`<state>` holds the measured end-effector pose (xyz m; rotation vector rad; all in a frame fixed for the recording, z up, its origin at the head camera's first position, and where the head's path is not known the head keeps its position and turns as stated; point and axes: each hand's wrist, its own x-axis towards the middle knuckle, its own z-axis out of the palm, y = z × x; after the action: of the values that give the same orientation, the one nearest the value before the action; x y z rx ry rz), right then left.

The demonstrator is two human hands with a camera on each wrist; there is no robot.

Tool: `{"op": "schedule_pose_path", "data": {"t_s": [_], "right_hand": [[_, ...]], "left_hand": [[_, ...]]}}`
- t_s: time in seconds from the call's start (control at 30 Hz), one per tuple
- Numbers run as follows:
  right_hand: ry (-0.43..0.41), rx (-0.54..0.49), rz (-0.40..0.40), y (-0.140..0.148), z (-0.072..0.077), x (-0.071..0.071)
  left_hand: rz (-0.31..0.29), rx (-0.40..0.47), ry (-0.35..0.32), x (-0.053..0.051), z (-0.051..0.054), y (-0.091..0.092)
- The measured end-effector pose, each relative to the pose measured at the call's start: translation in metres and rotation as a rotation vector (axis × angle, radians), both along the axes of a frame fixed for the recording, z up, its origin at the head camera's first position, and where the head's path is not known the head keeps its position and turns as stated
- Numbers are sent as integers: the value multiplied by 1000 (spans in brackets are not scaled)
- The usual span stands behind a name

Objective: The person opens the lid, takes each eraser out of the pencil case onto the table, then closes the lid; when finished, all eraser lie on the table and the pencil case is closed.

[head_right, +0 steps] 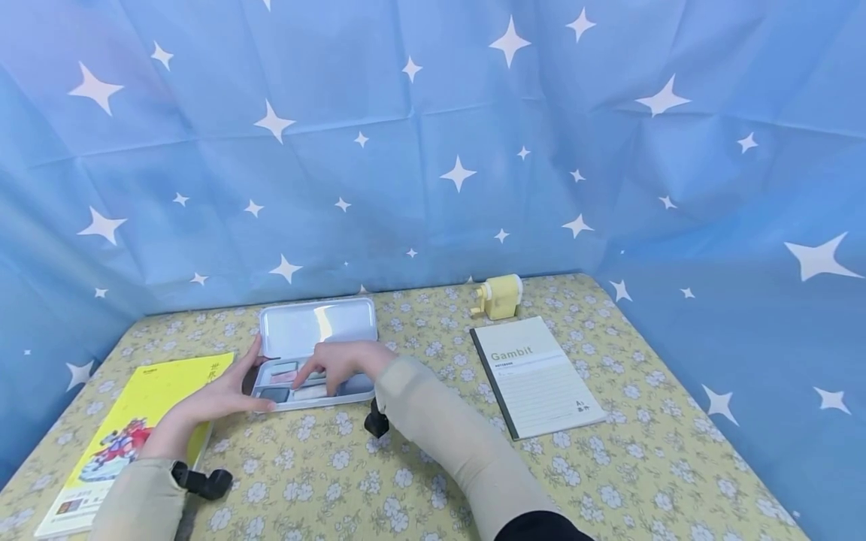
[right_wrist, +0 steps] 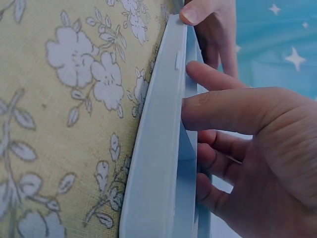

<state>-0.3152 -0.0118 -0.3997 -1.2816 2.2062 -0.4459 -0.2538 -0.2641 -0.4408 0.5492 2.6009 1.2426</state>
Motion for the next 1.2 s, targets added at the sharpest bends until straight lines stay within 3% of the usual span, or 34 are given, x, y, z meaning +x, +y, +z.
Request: {"op": "schedule_pose_path", "data": {"t_s": [0.33,0.77,1.2], "right_hand": [[62,75,-38,-3,0,4],[69,80,-34,-3,2,4],[-119,-62,-3,6,12,1]], "left_hand": [[5,-6,3,0,-1,-1],[3,3,5,0,-1,0],[16,-44,10,0,-1,-1]]}}
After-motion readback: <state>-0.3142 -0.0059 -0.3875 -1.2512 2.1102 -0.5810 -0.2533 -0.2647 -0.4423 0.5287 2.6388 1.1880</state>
